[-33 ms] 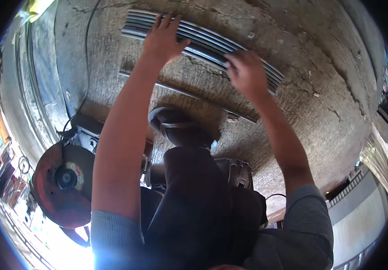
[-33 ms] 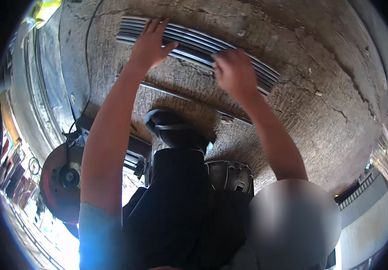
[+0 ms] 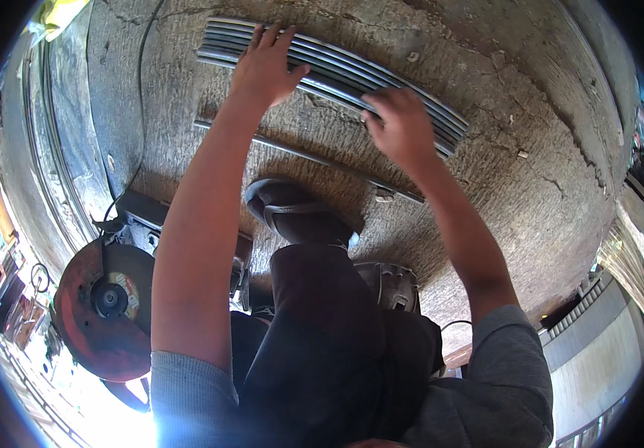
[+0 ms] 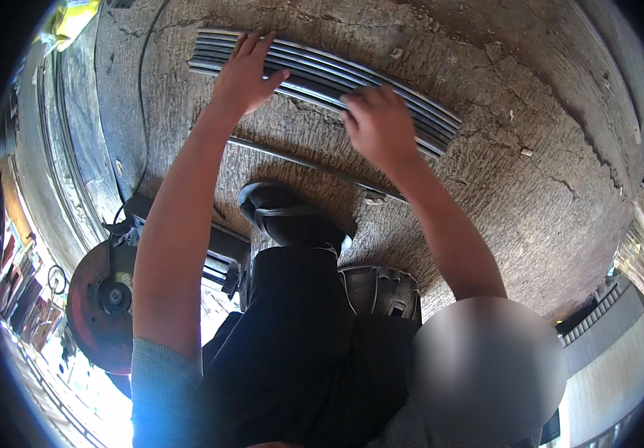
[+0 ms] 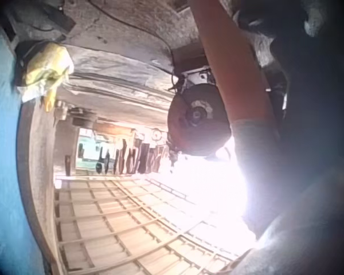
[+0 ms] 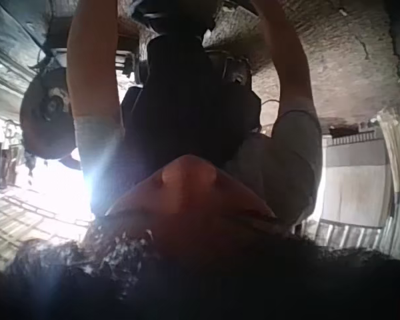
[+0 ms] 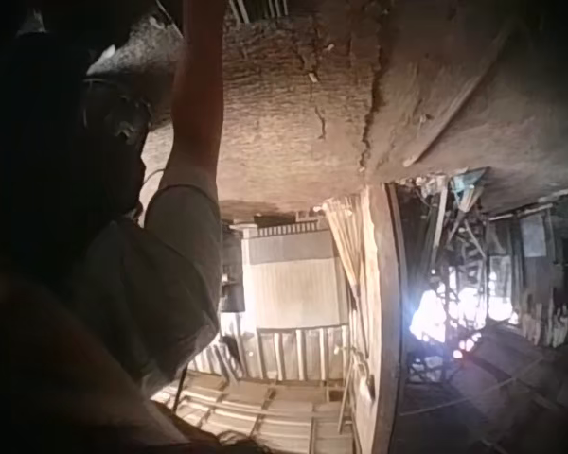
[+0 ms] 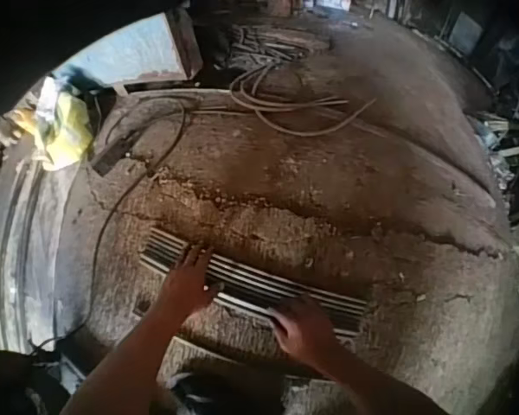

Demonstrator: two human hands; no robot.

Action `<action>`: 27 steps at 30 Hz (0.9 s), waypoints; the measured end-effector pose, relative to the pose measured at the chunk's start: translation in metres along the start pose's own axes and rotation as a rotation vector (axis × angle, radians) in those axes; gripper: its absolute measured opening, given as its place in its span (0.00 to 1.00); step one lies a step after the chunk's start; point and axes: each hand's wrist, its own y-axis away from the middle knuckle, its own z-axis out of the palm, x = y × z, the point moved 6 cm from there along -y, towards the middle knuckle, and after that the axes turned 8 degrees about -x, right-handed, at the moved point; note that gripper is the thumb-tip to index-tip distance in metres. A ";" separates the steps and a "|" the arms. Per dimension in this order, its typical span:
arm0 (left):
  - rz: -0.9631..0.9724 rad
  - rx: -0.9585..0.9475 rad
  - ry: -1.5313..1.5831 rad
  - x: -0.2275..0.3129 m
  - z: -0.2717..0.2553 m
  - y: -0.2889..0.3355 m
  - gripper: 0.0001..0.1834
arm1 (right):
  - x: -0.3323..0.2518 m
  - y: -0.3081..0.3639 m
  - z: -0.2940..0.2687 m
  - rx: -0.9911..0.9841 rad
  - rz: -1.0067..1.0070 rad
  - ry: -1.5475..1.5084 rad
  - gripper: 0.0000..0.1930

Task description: The person is using a metal chop saw to cut metal tubing into shorter pieces.

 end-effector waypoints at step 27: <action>0.011 0.468 -0.141 -0.029 -0.057 0.004 0.20 | 0.023 -0.036 -0.024 0.123 -0.039 0.207 0.10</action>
